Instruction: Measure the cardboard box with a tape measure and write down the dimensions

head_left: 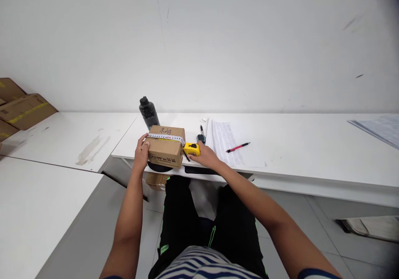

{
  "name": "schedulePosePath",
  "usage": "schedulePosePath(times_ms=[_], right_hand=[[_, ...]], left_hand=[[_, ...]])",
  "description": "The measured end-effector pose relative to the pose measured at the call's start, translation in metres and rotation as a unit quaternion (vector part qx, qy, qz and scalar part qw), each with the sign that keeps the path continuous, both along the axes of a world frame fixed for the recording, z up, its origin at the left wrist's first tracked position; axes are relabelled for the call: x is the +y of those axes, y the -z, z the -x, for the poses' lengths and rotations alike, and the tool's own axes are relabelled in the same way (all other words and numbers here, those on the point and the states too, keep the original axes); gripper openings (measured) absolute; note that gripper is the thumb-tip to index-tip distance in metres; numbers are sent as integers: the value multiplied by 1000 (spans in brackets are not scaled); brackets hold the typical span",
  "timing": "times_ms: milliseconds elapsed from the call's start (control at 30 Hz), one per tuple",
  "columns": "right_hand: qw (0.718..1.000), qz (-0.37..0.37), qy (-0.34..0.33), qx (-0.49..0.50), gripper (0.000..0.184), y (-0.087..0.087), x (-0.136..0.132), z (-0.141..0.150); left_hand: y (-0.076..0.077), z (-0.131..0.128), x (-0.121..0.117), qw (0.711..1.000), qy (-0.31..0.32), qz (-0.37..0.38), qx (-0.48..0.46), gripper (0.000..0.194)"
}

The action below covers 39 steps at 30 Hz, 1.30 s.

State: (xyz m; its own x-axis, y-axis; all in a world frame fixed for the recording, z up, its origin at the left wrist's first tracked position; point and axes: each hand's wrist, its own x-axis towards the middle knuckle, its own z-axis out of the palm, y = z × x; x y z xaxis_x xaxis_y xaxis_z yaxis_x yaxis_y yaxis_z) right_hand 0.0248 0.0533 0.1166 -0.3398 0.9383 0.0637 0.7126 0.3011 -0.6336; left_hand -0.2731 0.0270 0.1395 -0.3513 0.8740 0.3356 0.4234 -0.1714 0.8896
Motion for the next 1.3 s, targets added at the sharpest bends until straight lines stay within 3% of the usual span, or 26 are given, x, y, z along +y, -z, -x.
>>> schedulePosePath(times_ms=[367, 1300], right_hand=[[998, -40, 26, -42, 42, 29, -1, 11], [996, -58, 25, -63, 42, 30, -3, 13]], left_hand=[[0, 0, 0, 1000, 3, -13, -5, 51], [7, 11, 7, 1000, 10, -7, -15, 52]])
